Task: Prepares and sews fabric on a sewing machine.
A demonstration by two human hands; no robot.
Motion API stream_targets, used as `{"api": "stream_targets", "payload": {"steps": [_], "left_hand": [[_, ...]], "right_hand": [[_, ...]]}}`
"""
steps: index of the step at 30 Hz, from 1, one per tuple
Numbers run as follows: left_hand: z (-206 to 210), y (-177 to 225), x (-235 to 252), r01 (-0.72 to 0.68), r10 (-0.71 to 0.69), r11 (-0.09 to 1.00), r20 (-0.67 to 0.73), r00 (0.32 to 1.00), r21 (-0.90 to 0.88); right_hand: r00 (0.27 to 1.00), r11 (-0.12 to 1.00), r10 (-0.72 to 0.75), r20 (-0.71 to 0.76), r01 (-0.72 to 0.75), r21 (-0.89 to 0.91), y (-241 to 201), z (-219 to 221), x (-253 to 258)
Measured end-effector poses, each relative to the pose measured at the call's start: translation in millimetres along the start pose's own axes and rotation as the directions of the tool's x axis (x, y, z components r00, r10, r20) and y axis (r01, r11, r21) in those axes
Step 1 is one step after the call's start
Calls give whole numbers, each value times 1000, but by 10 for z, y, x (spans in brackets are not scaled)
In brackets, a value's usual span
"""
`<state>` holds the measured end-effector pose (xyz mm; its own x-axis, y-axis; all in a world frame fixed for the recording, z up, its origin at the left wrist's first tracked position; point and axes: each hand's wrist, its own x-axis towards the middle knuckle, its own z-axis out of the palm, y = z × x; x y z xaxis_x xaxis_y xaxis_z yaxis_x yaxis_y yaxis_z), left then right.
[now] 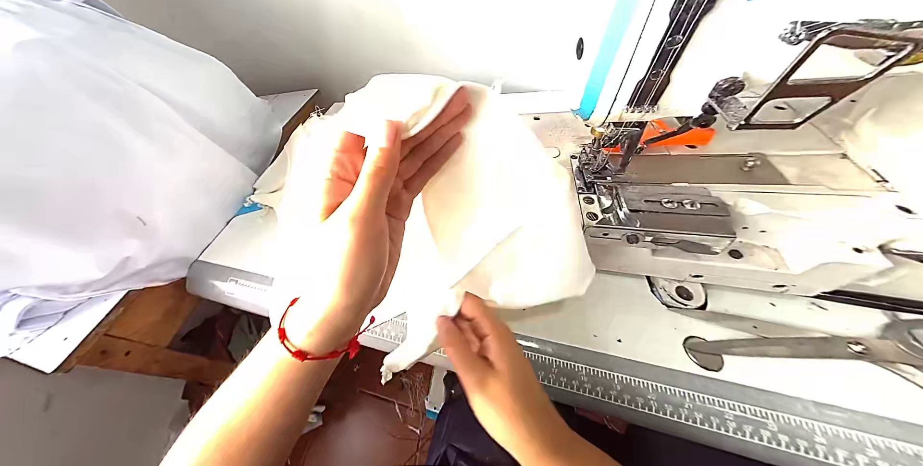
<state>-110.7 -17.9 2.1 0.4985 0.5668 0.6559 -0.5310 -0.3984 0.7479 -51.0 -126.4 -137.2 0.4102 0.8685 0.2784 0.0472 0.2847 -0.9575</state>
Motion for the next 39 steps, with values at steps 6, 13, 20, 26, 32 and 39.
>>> {"api": "stream_targets", "payload": {"steps": [6, 13, 20, 26, 32, 39], "left_hand": [[-439, -579, -469, -547, -13, 549, 661, 750, 632], [-657, -200, -306, -397, 351, 493, 241, 905, 774], [-372, -485, 229, -287, -84, 221, 311, 947, 932], [166, -974, -1072, -156, 22, 751, 211, 977, 642], [274, -1148, -1223, -95, 96, 825, 27, 995, 558], [266, -1110, -1223, -32, 53, 910, -41, 998, 414]], "right_hand": [[945, 954, 0, 327, -98, 283, -849, -793, -209], [980, 943, -2, 197, 68, -325, -649, -1144, -232], [998, 1000, 1, -65, -1, 5, -131, -978, 47], [992, 959, 32, -120, 3, 282, -46, -904, 40], [972, 986, -168, -167, 163, -42, 120, -870, 53], [944, 967, -252, -213, 239, -83, 135, -928, 22]]}}
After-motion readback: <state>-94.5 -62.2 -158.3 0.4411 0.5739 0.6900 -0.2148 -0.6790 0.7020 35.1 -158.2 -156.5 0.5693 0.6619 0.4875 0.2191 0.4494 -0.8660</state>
